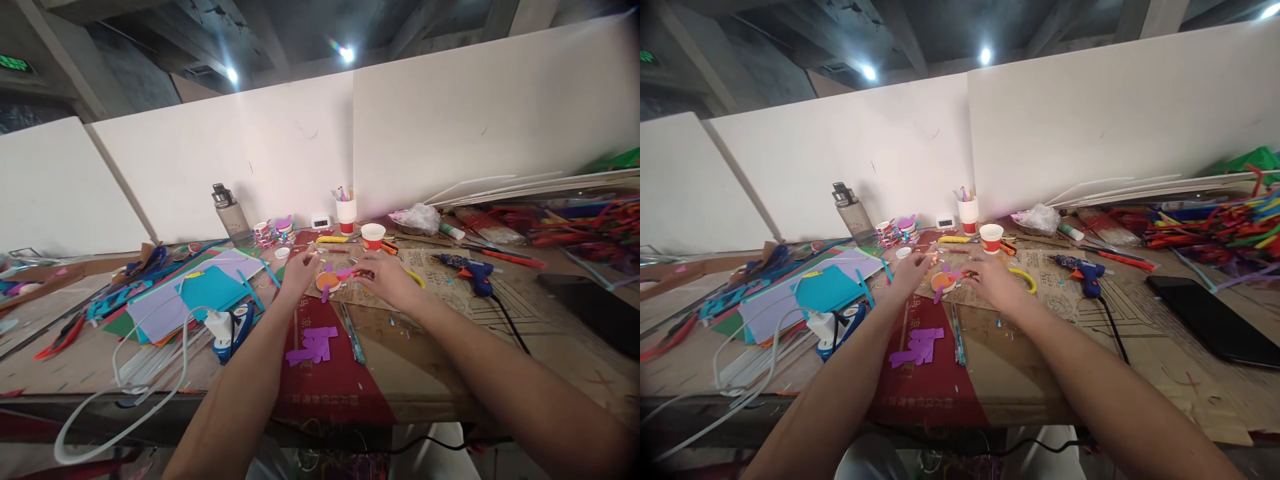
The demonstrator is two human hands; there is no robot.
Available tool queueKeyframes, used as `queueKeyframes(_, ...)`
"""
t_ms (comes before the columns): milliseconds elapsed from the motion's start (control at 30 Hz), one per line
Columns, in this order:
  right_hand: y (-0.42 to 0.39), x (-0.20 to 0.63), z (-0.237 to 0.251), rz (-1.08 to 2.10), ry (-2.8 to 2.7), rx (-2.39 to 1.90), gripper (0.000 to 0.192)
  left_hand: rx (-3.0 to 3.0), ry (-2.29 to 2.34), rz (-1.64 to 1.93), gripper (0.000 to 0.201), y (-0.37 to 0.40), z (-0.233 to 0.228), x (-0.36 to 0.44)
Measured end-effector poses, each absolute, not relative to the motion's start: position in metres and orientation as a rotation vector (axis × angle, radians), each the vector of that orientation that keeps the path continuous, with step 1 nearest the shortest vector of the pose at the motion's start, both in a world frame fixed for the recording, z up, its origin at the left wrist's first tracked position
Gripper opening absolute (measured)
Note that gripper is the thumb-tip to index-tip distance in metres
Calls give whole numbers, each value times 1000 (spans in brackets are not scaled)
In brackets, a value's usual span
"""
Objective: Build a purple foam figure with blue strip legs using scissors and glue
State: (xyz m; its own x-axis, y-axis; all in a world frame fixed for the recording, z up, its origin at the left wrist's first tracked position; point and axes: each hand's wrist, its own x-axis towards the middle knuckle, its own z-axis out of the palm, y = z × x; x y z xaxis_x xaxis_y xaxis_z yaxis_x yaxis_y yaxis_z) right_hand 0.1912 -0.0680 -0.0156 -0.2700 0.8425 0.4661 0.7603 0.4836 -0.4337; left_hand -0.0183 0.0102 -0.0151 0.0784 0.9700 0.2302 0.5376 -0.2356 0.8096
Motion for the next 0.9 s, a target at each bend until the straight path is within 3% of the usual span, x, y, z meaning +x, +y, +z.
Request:
queueKeyframes(167, -74, 189, -15, 272, -2315, -1494, 18, 2033, 1592, 746, 23, 12, -26, -23)
queueKeyframes(433, -72, 185, -25, 283, -2246, -1675, 63, 2197, 1735, 389, 13, 12, -32, -16)
queueKeyframes(667, -70, 176, -35, 288, -2232, -1683, 51, 2231, 1807, 407, 20, 4, -26, -11)
queueKeyframes(900, -64, 180, -34, 168, -1975, -1556, 57, 2221, 1862, 658, 17, 2, -23, -10)
